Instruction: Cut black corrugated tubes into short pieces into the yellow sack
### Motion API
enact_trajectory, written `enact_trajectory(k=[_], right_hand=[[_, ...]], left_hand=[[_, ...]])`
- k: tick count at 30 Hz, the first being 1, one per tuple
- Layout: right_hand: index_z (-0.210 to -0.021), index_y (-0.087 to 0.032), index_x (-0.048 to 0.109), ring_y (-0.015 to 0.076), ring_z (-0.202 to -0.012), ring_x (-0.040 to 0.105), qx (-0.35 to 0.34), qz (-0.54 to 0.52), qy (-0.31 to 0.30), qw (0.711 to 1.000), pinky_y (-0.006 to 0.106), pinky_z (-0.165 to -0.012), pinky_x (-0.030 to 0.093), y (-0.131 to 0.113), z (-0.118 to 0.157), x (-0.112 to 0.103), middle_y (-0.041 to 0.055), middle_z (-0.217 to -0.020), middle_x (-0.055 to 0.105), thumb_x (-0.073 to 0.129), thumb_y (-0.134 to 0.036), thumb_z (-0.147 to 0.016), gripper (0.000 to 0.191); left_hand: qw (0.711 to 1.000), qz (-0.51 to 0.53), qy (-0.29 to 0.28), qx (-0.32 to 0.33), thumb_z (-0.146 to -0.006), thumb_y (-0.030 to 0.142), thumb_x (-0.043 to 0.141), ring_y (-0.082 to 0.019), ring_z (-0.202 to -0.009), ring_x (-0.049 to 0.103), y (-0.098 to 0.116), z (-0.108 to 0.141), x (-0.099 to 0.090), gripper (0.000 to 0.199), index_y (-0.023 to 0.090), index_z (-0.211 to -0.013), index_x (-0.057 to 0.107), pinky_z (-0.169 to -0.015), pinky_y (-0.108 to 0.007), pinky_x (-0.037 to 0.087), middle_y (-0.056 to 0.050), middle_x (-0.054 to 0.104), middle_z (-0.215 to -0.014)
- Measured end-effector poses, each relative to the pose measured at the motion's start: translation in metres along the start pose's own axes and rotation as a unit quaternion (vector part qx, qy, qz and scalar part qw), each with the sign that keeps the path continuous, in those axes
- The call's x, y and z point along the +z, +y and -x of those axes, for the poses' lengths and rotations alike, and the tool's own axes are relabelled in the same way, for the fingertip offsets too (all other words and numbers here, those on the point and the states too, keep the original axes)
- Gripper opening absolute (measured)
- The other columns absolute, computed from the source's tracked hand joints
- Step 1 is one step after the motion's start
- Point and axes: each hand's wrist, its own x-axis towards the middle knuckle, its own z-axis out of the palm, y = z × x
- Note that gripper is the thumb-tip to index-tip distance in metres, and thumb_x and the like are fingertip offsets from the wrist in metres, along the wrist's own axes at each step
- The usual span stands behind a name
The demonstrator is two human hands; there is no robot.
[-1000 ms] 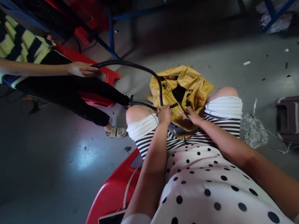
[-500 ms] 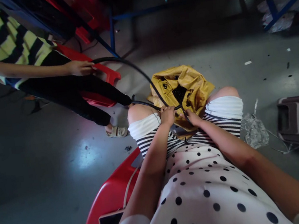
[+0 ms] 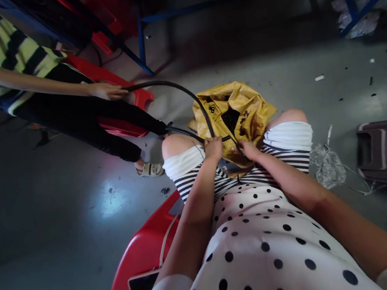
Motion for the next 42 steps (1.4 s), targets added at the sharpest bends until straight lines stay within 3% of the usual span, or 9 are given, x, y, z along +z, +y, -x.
enact_trajectory(k=[5,11,18,27,31,42], right_hand=[[-0.108,-0.018,0.061,0.0284,-0.094,0.068,0.046,-0.060,0.015,0.997,0.036,-0.086,0.051,-0.003,0.003,-0.002,0.0112,-0.099,0.072,0.061,-0.066,-0.089,0.051],[-0.114,-0.020,0.057,0.0304,-0.098,0.067,0.064,-0.056,-0.048,0.995,0.041,-0.091,0.051,-0.005,0.007,-0.005,0.0112,-0.105,0.069,0.058,-0.074,-0.087,0.060],[-0.118,-0.020,0.056,0.0293,-0.102,0.067,0.059,-0.042,-0.049,0.996,0.039,-0.090,0.051,-0.004,0.006,-0.001,0.0126,-0.110,0.069,0.058,-0.071,-0.088,0.059],[-0.106,-0.019,0.061,0.0286,-0.092,0.068,0.012,-0.006,0.019,1.000,0.035,-0.081,0.051,0.003,0.000,0.004,0.0114,-0.096,0.071,0.058,-0.060,-0.094,0.043],[-0.107,-0.018,0.063,0.0289,-0.094,0.069,0.003,0.009,0.016,1.000,0.034,-0.081,0.052,0.004,-0.001,0.004,0.0122,-0.097,0.073,0.062,-0.057,-0.095,0.041],[-0.110,-0.014,0.066,0.0300,-0.097,0.071,0.010,0.016,-0.001,1.000,0.035,-0.085,0.053,0.001,-0.001,0.002,0.0161,-0.102,0.075,0.064,-0.055,-0.095,0.043]], left_hand=[[1.000,-0.004,0.013,-0.020,-0.103,0.024,0.044,-0.029,-0.128,0.059,0.004,-0.001,-0.003,0.032,0.018,-0.123,0.068,-0.118,-0.046,0.031,-0.013,0.071,-0.128],[0.999,0.008,0.037,-0.015,-0.103,0.026,0.044,-0.028,-0.126,0.059,0.006,-0.001,-0.005,0.033,0.020,-0.128,0.066,-0.116,-0.045,0.032,-0.012,0.071,-0.129],[0.999,0.010,0.022,0.020,-0.104,0.025,0.046,-0.027,-0.125,0.061,0.006,0.000,0.003,0.031,0.019,-0.125,0.067,-0.113,-0.042,0.035,-0.012,0.072,-0.126],[0.999,0.014,0.036,0.016,-0.102,0.025,0.052,-0.027,-0.125,0.059,0.003,-0.003,0.002,0.033,0.013,-0.129,0.067,-0.112,-0.037,0.041,-0.015,0.071,-0.127],[1.000,-0.004,0.023,0.019,-0.102,0.025,0.051,-0.028,-0.119,0.061,0.000,-0.002,0.002,0.028,0.014,-0.119,0.071,-0.107,-0.037,0.045,-0.015,0.072,-0.119],[0.999,-0.034,0.013,0.016,-0.103,0.026,0.051,-0.028,-0.118,0.063,0.002,0.001,-0.001,0.029,0.014,-0.119,0.072,-0.106,-0.036,0.045,-0.015,0.073,-0.119]])
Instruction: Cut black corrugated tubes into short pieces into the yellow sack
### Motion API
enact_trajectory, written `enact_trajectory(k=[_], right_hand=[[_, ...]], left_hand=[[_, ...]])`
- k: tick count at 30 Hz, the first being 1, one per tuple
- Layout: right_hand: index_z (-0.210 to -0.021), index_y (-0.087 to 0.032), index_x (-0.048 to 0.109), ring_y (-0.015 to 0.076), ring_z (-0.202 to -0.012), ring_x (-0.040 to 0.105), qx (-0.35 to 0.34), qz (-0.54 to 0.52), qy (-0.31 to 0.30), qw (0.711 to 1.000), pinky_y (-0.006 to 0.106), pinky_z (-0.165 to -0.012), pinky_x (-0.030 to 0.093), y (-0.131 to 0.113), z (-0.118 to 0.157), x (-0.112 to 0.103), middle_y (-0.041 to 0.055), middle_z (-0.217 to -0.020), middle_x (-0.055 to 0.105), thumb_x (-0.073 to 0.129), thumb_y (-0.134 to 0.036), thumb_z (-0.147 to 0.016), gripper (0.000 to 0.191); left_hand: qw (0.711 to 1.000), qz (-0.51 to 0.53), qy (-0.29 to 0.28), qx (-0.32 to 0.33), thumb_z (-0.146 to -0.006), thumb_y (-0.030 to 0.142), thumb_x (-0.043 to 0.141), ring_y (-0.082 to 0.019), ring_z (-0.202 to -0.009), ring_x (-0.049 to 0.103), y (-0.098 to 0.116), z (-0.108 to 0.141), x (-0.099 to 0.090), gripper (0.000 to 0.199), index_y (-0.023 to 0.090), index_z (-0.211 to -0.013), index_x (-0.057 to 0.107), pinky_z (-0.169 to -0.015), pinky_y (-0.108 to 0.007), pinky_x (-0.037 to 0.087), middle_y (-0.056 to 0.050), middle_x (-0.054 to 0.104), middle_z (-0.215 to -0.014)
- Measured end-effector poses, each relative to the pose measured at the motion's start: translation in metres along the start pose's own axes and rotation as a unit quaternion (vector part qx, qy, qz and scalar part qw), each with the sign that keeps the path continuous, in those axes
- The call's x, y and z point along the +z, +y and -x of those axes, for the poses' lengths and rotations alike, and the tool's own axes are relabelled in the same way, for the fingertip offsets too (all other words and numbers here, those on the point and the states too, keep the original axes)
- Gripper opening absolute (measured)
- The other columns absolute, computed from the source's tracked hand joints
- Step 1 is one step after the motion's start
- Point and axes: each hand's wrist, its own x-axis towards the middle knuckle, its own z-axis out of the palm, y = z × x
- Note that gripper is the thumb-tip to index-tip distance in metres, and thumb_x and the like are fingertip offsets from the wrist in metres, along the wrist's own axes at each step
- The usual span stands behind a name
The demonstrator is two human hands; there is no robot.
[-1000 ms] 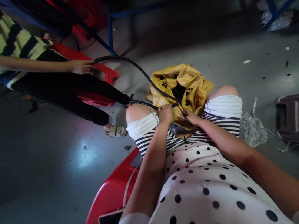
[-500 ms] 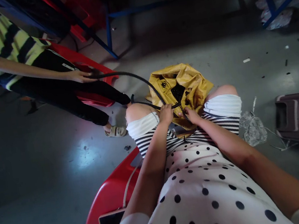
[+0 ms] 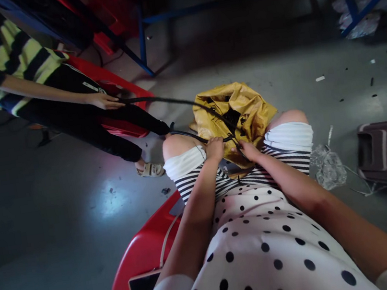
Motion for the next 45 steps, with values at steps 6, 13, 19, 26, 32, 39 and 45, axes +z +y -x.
enact_trajectory(k=[6,13,19,26,32,39,45], right_hand=[[-0.114,-0.014,0.066,0.0310,-0.106,0.070,-0.002,0.003,-0.007,1.000,0.036,-0.090,0.052,0.001,0.000,0.000,0.0176,-0.110,0.074,0.065,-0.047,-0.095,0.038],[-0.106,-0.017,0.067,0.0279,-0.093,0.069,-0.006,0.000,-0.001,1.000,0.035,-0.084,0.052,0.004,-0.002,0.002,0.0133,-0.100,0.074,0.066,-0.053,-0.092,0.039],[-0.104,-0.018,0.065,0.0245,-0.085,0.068,0.030,-0.035,0.013,0.999,0.031,-0.078,0.052,0.003,-0.002,0.003,0.0076,-0.091,0.073,0.070,-0.062,-0.084,0.049],[-0.110,-0.017,0.066,0.0285,-0.103,0.070,0.014,-0.039,-0.007,0.999,0.035,-0.089,0.052,0.008,-0.008,0.006,0.0134,-0.109,0.074,0.066,-0.061,-0.090,0.049],[-0.109,-0.017,0.067,0.0298,-0.102,0.070,0.005,-0.012,-0.002,1.000,0.036,-0.089,0.053,0.010,-0.009,0.005,0.0148,-0.108,0.074,0.068,-0.053,-0.092,0.040],[-0.105,-0.018,0.066,0.0300,-0.100,0.070,0.033,-0.012,0.022,0.999,0.036,-0.089,0.053,-0.001,-0.006,0.000,0.0137,-0.103,0.074,0.070,-0.047,-0.090,0.032],[-0.109,-0.018,0.064,0.0252,-0.071,0.068,0.063,-0.141,0.079,0.985,0.036,-0.069,0.055,-0.009,0.011,-0.007,0.0053,-0.076,0.069,0.062,-0.062,-0.090,0.047]], left_hand=[[1.000,0.001,-0.005,0.000,-0.102,0.025,0.050,-0.029,-0.119,0.062,0.001,0.001,-0.002,0.029,0.014,-0.118,0.071,-0.107,-0.038,0.045,-0.015,0.072,-0.119],[1.000,0.001,-0.008,0.004,-0.101,0.024,0.050,-0.030,-0.120,0.061,-0.002,0.001,0.001,0.029,0.014,-0.118,0.071,-0.107,-0.039,0.044,-0.017,0.071,-0.118],[1.000,0.010,-0.005,0.014,-0.100,0.022,0.052,-0.030,-0.121,0.060,-0.003,0.004,-0.002,0.030,0.017,-0.122,0.071,-0.108,-0.039,0.043,-0.015,0.072,-0.121],[0.999,-0.017,-0.020,0.038,-0.100,0.022,0.052,-0.030,-0.119,0.061,0.004,0.008,-0.003,0.026,0.015,-0.117,0.070,-0.107,-0.040,0.043,-0.015,0.072,-0.118],[0.999,-0.024,-0.027,0.031,-0.101,0.022,0.050,-0.030,-0.122,0.060,0.002,0.007,0.000,0.026,0.016,-0.118,0.069,-0.108,-0.040,0.042,-0.015,0.071,-0.120],[0.999,-0.024,-0.033,0.015,-0.100,0.022,0.051,-0.031,-0.122,0.060,0.003,0.005,0.002,0.027,0.014,-0.120,0.066,-0.108,-0.040,0.042,-0.017,0.070,-0.121],[0.997,-0.065,-0.043,0.013,-0.098,0.009,0.040,-0.030,-0.123,0.061,0.001,0.003,0.002,0.033,0.012,-0.123,0.063,-0.107,-0.040,0.042,-0.018,0.070,-0.122]])
